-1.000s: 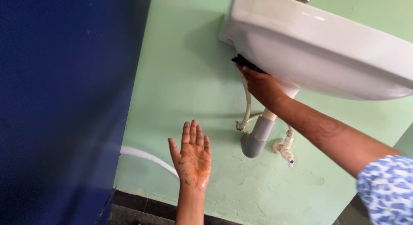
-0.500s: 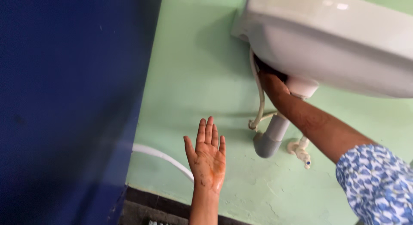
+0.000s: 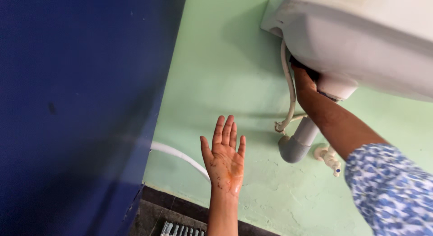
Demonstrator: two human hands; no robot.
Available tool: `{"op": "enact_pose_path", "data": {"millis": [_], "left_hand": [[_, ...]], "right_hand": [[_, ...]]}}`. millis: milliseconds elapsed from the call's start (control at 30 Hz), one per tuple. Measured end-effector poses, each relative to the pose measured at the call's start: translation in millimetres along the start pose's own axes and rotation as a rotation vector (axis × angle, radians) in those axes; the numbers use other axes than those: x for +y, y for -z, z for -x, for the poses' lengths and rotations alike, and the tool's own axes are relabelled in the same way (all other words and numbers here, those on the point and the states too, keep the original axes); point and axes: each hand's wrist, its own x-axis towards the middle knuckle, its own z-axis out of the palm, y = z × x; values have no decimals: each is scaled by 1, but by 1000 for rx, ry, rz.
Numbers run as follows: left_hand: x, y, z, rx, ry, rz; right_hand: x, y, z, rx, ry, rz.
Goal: The person wipes the rim, top surface, and the underside of a washbasin with a cloth, and then pours water from a mug into the basin and over the drain.
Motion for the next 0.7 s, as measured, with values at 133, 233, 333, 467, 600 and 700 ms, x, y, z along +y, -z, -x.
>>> {"op": "enact_pose_path", "data": {"millis": [133, 233, 333, 467, 600, 700], "left_hand": [[-3, 0, -1, -26, -3, 16], [-8, 6, -4, -8, 6, 32], [-15, 14, -6, -24, 27, 49], [-22, 19, 2, 18, 67, -6], [-26, 18, 14, 0, 92, -67], [-32, 7, 31, 49, 117, -253]], "right_hand": [[-8, -5, 14, 22, 18, -12], [-13, -7, 24, 33, 19, -38], [-19, 2, 47, 41, 48, -74], [3, 34, 111, 197, -15, -255], [20, 66, 196, 733, -460, -986], [4, 71, 245, 621, -894, -2248]]}}
